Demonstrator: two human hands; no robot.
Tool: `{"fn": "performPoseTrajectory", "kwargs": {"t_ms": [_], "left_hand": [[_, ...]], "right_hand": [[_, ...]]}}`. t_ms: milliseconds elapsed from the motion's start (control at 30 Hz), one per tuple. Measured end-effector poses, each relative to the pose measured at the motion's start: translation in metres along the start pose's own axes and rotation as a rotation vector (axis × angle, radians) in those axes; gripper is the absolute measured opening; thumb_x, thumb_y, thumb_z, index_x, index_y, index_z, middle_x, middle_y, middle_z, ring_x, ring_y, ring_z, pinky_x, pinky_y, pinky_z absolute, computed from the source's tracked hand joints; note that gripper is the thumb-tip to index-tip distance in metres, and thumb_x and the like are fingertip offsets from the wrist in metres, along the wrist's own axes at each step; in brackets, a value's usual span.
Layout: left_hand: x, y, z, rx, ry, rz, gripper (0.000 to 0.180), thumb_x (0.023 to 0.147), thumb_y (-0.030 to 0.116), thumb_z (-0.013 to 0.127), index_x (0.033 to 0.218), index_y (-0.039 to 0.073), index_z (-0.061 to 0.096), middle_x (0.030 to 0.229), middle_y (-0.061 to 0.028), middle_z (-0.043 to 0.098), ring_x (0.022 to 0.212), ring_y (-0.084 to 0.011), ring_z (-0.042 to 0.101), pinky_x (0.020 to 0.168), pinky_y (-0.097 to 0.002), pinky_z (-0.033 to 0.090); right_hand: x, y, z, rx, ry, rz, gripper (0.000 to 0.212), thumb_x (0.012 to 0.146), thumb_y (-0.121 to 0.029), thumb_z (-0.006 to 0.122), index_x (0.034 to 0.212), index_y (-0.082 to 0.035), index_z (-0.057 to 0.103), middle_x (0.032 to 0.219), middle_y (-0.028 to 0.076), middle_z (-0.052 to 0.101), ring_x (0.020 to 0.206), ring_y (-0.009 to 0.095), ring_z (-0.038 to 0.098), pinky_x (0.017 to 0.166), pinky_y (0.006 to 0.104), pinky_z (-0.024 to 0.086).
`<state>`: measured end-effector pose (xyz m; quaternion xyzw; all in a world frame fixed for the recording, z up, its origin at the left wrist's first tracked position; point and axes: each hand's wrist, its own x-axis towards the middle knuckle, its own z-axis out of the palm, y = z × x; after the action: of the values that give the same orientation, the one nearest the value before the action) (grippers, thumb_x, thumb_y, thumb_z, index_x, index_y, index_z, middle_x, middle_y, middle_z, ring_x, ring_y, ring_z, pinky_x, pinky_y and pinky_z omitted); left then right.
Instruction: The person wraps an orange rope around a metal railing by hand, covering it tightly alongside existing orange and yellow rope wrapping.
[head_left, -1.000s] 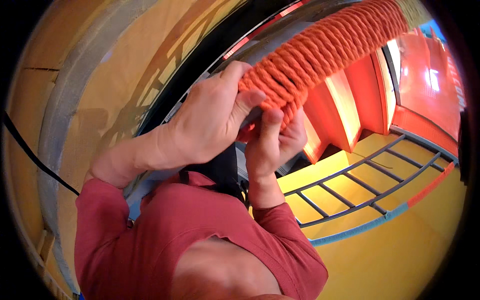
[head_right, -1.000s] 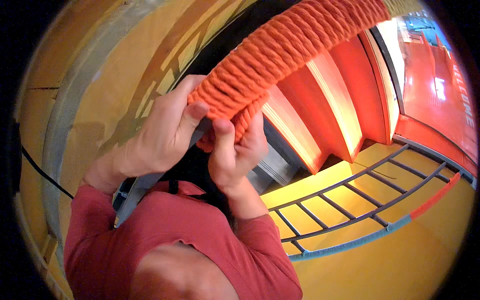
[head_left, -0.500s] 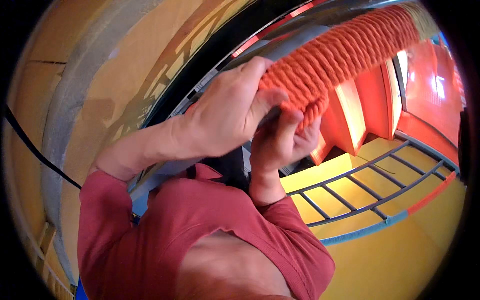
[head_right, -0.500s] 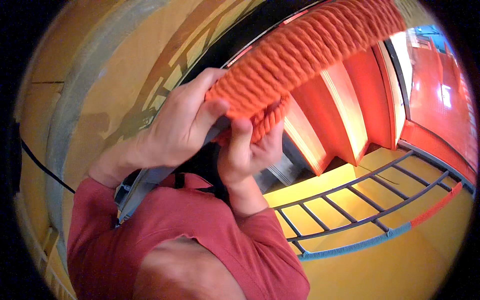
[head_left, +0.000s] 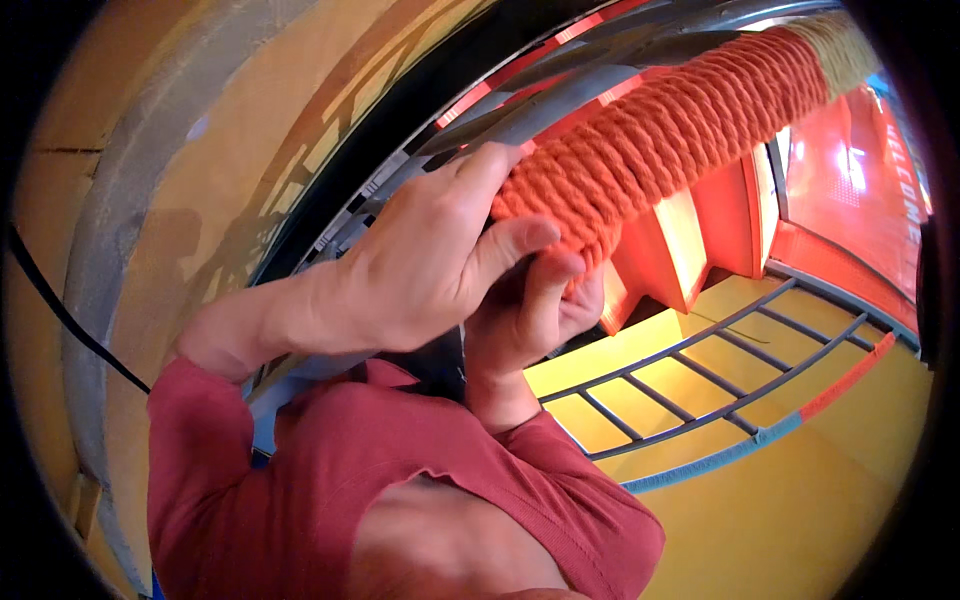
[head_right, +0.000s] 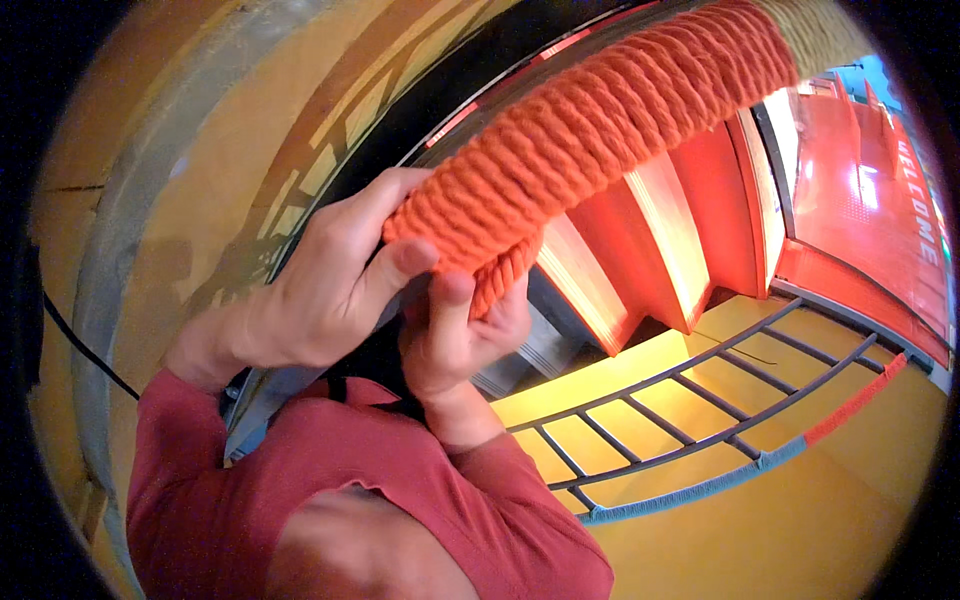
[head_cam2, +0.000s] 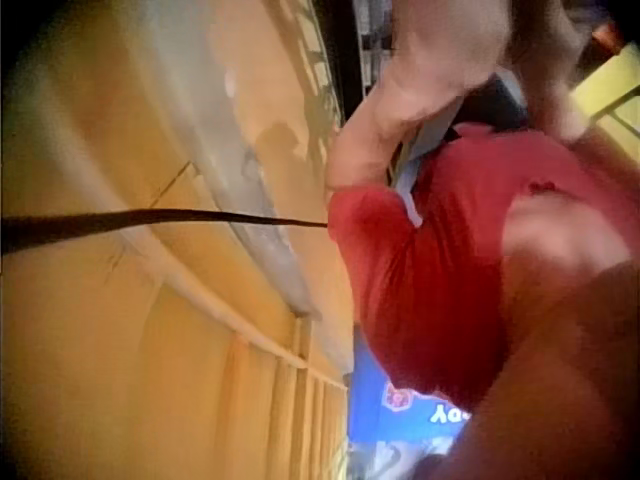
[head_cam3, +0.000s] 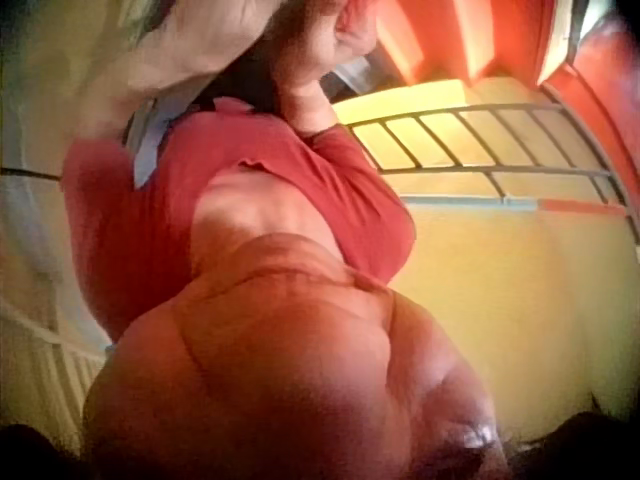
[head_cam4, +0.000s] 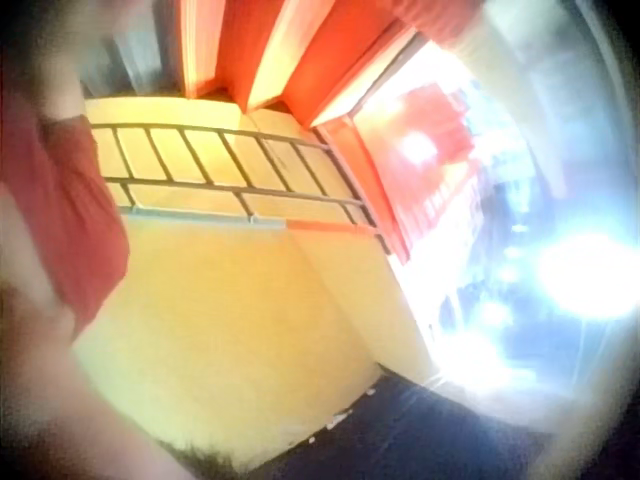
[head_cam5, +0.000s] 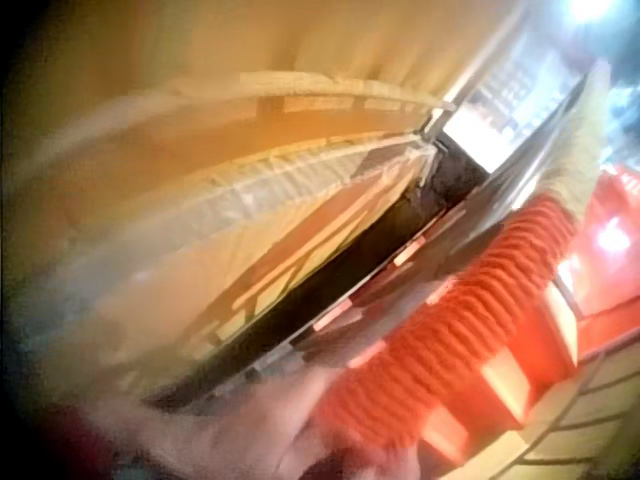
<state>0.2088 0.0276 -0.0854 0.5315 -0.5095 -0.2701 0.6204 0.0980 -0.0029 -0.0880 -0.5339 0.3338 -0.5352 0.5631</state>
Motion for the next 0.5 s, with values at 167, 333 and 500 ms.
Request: {"fn": "performPoseTrajectory", "kwargs": {"t_ms": [167, 333, 500], "left_hand": [[-0.002, 0.002, -0.003, 0.068, -0.029, 0.021, 0.059, 0.092, 0.043, 0.059, 0.115, -0.011, 0.049, 0.096, -0.0251, 0.059, 0.086, -0.0422, 0.061, 0.074, -0.0419, 0.049], [-0.005, 0.006, -0.001, 0.104, 0.012, 0.047, 0.059, 0.09, 0.042, 0.062, 0.112, -0.011, 0.049, 0.094, -0.0246, 0.059, 0.083, -0.0413, 0.061, 0.071, -0.0418, 0.049], [0.005, 0.014, -0.003, -0.018, -0.041, -0.081, 0.056, 0.095, 0.044, 0.056, 0.118, -0.007, 0.051, 0.093, -0.0213, 0.063, 0.085, -0.0312, 0.066, 0.076, -0.0354, 0.05]], "right_hand": [[-0.004, -0.005, -0.002, 0.083, 0.006, 0.14, 0.086, 0.081, -0.045, 0.075, 0.138, 0.006, 0.037, 0.131, 0.015, 0.053, 0.117, 0.024, 0.056, 0.099, 0.0379, 0.045], [-0.007, -0.008, -0.008, 0.14, -0.051, 0.229, 0.085, 0.079, -0.046, 0.076, 0.139, 0.003, 0.04, 0.129, 0.014, 0.056, 0.115, 0.024, 0.057, 0.097, 0.0372, 0.046], [0.008, -0.003, -0.006, 0.076, -0.015, 0.085, 0.065, 0.086, -0.034, 0.072, 0.129, 0.006, 0.045, 0.115, 0.012, 0.06, 0.1, 0.019, 0.059, 0.087, 0.0312, 0.046]]}}
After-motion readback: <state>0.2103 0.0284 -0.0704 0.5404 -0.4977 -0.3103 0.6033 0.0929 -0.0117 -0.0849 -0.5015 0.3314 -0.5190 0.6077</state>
